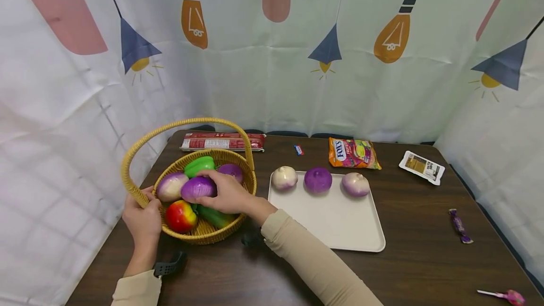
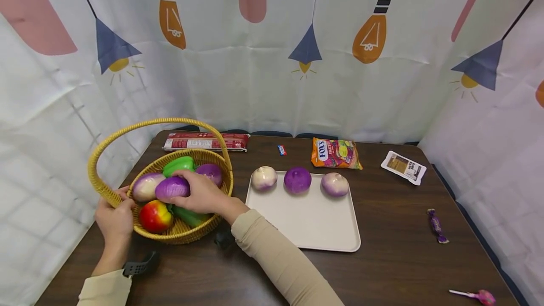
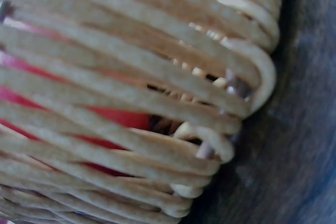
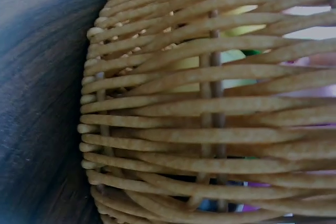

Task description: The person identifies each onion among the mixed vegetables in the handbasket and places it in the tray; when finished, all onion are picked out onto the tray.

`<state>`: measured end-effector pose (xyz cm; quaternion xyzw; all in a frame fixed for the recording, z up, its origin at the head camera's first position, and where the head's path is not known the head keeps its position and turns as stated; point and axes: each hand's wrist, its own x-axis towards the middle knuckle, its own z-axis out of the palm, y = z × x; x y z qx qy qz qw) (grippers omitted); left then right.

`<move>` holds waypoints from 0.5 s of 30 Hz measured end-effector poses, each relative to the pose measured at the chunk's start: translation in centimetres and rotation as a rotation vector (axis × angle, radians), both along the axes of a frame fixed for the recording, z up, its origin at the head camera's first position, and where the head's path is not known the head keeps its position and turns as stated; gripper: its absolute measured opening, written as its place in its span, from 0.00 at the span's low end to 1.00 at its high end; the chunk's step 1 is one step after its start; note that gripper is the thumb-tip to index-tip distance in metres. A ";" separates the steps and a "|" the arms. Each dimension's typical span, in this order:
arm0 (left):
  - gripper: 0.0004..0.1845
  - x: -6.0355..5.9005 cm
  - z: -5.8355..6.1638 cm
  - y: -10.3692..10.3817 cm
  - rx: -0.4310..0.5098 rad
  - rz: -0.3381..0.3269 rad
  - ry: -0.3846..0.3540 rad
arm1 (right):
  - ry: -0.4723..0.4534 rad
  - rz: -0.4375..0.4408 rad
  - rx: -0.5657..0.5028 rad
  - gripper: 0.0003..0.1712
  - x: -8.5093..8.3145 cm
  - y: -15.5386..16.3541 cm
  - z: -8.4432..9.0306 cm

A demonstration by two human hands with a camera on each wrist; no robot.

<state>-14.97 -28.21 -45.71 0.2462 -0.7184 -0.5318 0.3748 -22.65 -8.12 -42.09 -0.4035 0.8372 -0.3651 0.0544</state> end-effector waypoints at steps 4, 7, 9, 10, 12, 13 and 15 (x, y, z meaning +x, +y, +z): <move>0.05 0.2 -0.3 0.0 0.004 0.001 -0.004 | -0.051 -0.056 -0.151 0.38 0.8 0.9 -0.2; 0.05 0.3 -0.4 0.0 0.005 0.000 -0.006 | -0.092 -0.095 -0.274 0.40 1.8 2.4 0.1; 0.05 0.3 -0.4 0.1 0.003 0.004 -0.003 | -0.096 -0.092 -0.329 0.39 2.5 3.9 0.3; 0.05 0.3 -0.3 0.1 0.002 0.005 -0.003 | -0.096 -0.080 -0.350 0.38 2.8 4.7 0.4; 0.05 0.2 -0.1 0.0 -0.002 0.006 0.000 | -0.093 -0.058 -0.372 0.37 3.3 6.6 0.5; 0.05 0.2 0.0 0.0 -0.007 0.007 0.002 | -0.098 -0.049 -0.388 0.37 3.6 7.6 0.5; 0.05 0.0 0.2 0.0 -0.011 0.007 0.007 | -0.128 -0.038 -0.419 0.37 3.9 9.5 0.4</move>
